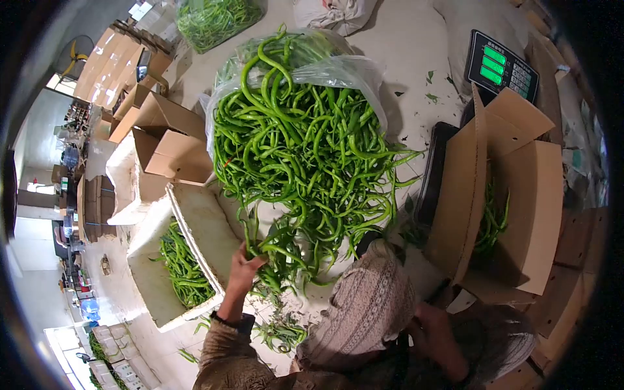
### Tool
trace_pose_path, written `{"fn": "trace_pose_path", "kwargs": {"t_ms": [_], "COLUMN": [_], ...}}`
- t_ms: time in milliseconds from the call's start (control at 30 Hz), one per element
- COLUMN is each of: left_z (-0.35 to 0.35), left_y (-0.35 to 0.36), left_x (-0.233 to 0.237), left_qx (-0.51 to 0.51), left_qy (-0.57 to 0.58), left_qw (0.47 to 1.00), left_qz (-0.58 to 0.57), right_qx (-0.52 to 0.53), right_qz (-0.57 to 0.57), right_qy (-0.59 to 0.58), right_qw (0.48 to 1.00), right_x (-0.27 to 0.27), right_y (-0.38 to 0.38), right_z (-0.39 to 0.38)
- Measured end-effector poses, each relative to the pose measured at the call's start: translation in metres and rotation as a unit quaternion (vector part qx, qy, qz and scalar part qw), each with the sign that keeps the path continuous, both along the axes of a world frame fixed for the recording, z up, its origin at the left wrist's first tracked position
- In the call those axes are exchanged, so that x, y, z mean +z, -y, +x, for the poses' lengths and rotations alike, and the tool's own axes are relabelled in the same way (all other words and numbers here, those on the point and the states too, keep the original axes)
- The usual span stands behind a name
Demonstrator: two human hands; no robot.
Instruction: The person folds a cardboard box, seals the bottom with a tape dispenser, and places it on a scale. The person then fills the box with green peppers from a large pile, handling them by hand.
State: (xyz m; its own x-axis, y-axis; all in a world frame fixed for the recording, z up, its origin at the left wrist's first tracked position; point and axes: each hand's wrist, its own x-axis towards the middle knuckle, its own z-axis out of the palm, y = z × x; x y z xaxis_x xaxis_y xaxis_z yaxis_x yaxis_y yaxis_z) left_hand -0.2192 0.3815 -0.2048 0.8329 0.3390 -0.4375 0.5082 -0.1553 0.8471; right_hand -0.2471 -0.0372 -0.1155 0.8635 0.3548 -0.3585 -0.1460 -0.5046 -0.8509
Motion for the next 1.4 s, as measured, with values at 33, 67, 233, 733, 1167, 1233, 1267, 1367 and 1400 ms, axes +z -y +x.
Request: {"fn": "trace_pose_path", "kwargs": {"t_ms": [33, 67, 233, 733, 1167, 1233, 1267, 1367, 1400], "left_z": [0.006, 0.009, 0.028, 0.069, 0.076, 0.08, 0.083, 0.082, 0.081], "left_y": [0.006, 0.005, 0.004, 0.046, 0.096, 0.093, 0.091, 0.09, 0.088], "left_x": [0.032, 0.047, 0.12, 0.316, 0.309, 0.297, 0.29, 0.278, 0.276], "left_qx": [0.015, 0.029, 0.041, -0.193, -0.245, -0.25, -0.263, -0.221, -0.208], "left_qy": [0.032, 0.05, 0.101, 0.297, 0.309, 0.3, 0.297, 0.281, 0.276], "left_qw": [0.998, 0.992, 0.962, 0.799, 0.703, 0.69, 0.682, 0.694, 0.699], "left_qz": [-0.053, -0.108, -0.249, -0.486, -0.592, -0.61, -0.614, -0.624, -0.626], "right_qx": [0.024, 0.048, 0.096, -0.053, 0.095, 0.061, 0.019, -0.106, -0.109], "right_qz": [-0.021, -0.041, -0.077, 0.124, 0.46, 0.356, 0.365, 0.4, 0.383], "right_qy": [0.016, 0.034, 0.011, 0.153, -0.065, 0.016, 0.013, 0.012, 0.078], "right_qw": [0.999, 0.997, 0.992, 0.979, 0.88, 0.932, 0.931, 0.91, 0.914], "right_x": [-0.004, -0.012, 0.024, 0.098, 0.058, 0.078, 0.078, 0.076, 0.073], "right_y": [0.002, 0.007, 0.001, -0.048, -0.124, -0.104, -0.1, -0.087, -0.087], "right_z": [-0.003, -0.007, 0.009, 0.041, 0.129, 0.118, 0.117, 0.118, 0.122]}}
